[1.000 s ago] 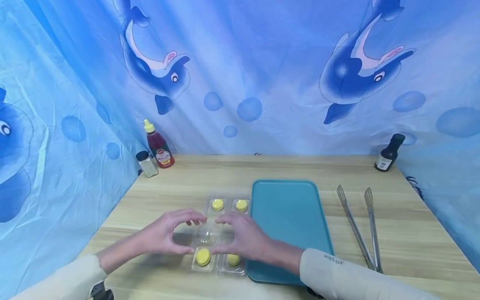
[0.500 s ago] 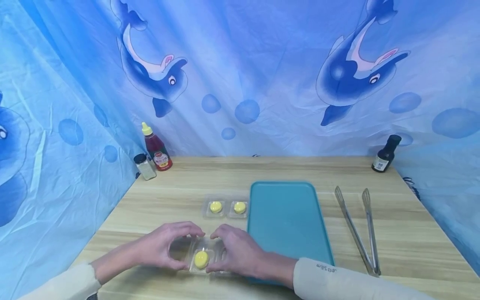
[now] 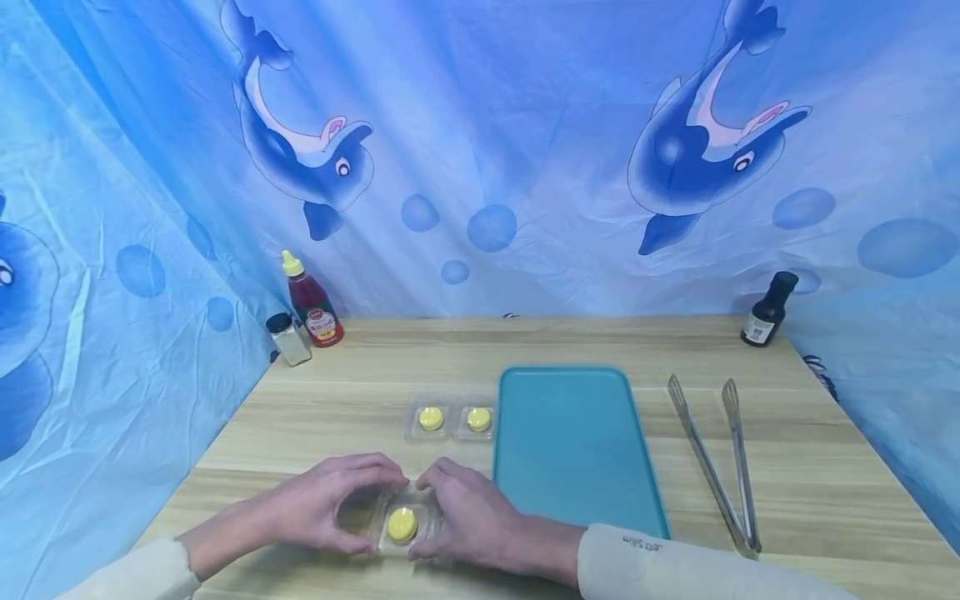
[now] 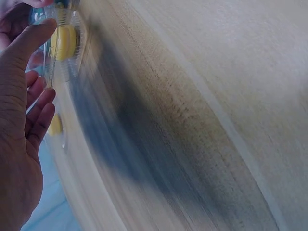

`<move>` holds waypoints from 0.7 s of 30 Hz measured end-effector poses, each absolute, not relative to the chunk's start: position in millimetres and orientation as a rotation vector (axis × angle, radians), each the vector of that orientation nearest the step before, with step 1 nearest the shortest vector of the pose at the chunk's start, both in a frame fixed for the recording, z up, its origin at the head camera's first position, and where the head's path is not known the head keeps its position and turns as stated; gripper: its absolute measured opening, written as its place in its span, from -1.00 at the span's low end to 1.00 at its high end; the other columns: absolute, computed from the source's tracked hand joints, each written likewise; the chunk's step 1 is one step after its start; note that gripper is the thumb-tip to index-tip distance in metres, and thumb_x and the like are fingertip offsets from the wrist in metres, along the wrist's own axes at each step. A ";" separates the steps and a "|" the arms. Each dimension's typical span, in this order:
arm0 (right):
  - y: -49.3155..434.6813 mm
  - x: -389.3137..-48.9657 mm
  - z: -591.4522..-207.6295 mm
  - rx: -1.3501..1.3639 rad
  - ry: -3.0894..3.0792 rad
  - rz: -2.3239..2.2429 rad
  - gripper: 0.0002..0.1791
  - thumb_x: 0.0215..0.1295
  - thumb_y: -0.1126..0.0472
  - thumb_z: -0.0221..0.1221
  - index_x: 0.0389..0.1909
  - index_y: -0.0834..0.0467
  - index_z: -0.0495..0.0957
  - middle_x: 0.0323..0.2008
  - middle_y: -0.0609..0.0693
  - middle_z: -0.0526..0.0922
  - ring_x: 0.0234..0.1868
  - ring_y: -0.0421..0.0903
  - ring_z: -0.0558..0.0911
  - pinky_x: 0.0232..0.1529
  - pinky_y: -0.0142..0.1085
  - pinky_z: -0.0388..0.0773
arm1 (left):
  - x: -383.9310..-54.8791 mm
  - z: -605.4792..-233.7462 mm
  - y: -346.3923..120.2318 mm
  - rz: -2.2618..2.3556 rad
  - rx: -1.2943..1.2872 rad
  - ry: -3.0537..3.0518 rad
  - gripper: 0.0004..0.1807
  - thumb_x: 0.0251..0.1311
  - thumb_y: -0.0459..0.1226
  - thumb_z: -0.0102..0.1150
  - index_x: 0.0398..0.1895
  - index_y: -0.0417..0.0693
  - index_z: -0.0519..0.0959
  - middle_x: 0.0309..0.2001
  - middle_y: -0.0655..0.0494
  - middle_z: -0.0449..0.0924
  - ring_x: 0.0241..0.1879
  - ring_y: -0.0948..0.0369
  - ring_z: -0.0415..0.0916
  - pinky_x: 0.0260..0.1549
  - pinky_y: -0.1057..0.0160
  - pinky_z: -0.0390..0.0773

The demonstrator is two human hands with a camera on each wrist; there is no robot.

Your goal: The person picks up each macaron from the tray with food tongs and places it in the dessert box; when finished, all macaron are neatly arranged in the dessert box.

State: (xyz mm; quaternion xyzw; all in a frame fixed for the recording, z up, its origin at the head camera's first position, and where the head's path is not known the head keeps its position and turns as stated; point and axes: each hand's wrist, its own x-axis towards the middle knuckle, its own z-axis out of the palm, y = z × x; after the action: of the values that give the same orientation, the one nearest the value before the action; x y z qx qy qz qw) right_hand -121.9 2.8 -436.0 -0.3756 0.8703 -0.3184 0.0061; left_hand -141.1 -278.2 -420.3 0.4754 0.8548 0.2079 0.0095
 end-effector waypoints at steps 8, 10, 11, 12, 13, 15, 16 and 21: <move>1.3 -121.3 -435.0 -1.175 2.750 -0.958 -0.23 -0.04 -0.14 0.67 0.14 0.11 0.61 0.08 -0.16 0.62 -0.04 -0.25 0.63 -0.03 -0.43 0.65 | -141.4 -418.8 -277.8 0.624 1.493 2.681 -0.25 0.09 0.11 0.62 0.32 0.10 0.57 0.24 0.36 0.54 0.18 0.33 0.56 0.17 0.15 0.65; 1.4 -121.7 -433.1 -1.175 2.757 -0.955 -0.23 -0.05 -0.13 0.67 0.14 0.11 0.61 0.08 -0.15 0.62 -0.06 -0.25 0.63 -0.05 -0.44 0.64 | -141.8 -416.8 -277.5 0.620 1.467 2.687 -0.24 0.10 0.13 0.61 0.32 0.10 0.57 0.25 0.37 0.53 0.19 0.33 0.55 0.18 0.13 0.65; 1.3 -122.0 -432.2 -1.177 2.763 -0.951 -0.22 -0.05 -0.13 0.67 0.14 0.11 0.61 0.08 -0.15 0.61 -0.06 -0.26 0.63 -0.06 -0.45 0.64 | -141.9 -415.8 -277.6 0.616 1.452 2.693 -0.24 0.10 0.14 0.60 0.33 0.12 0.56 0.25 0.39 0.53 0.20 0.34 0.55 0.18 0.12 0.65; 1.1 -122.3 -431.2 -1.173 2.765 -0.950 -0.22 -0.05 -0.12 0.68 0.15 0.12 0.61 0.08 -0.15 0.61 -0.08 -0.27 0.62 -0.08 -0.46 0.63 | -142.0 -415.0 -277.7 0.616 1.443 2.696 -0.24 0.10 0.15 0.60 0.33 0.12 0.57 0.25 0.39 0.53 0.20 0.34 0.55 0.18 0.12 0.65; 0.8 -122.4 -430.4 -1.171 2.767 -0.949 -0.22 -0.05 -0.12 0.68 0.15 0.12 0.61 0.07 -0.15 0.61 -0.10 -0.29 0.61 -0.11 -0.48 0.63 | -141.9 -414.3 -278.0 0.614 1.439 2.701 -0.24 0.10 0.15 0.60 0.33 0.12 0.57 0.25 0.39 0.53 0.20 0.34 0.55 0.18 0.11 0.65; 0.0 -121.8 -429.0 -1.171 2.769 -0.940 -0.22 -0.05 -0.12 0.67 0.16 0.12 0.61 0.08 -0.16 0.60 -0.12 -0.32 0.58 -0.13 -0.49 0.61 | -141.3 -413.6 -278.9 0.608 1.452 2.703 -0.25 0.10 0.13 0.61 0.33 0.13 0.57 0.25 0.37 0.54 0.19 0.35 0.55 0.16 0.12 0.66; -0.4 -121.3 -428.8 -1.176 2.773 -0.937 -0.22 -0.05 -0.12 0.67 0.16 0.12 0.61 0.08 -0.16 0.61 -0.12 -0.32 0.58 -0.12 -0.48 0.62 | -140.9 -413.6 -279.4 0.605 1.470 2.704 -0.25 0.09 0.12 0.61 0.32 0.12 0.57 0.24 0.36 0.54 0.19 0.35 0.55 0.15 0.12 0.66; -2.8 -117.2 -430.9 -1.193 2.792 -0.897 -0.21 -0.07 -0.16 0.67 0.14 0.11 0.62 0.07 -0.17 0.62 -0.04 -0.29 0.61 0.00 -0.43 0.65 | -138.5 -415.8 -281.1 0.587 1.567 2.693 -0.25 0.11 0.11 0.61 0.33 0.10 0.56 0.23 0.30 0.56 0.16 0.34 0.56 0.11 0.17 0.68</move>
State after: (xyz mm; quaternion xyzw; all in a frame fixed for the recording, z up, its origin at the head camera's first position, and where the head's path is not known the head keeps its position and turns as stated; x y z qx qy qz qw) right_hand -117.2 -2.8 -430.9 -0.3769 0.8818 -0.2832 -0.0121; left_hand -138.5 -281.1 -415.8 0.4940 0.8494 0.1853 -0.0146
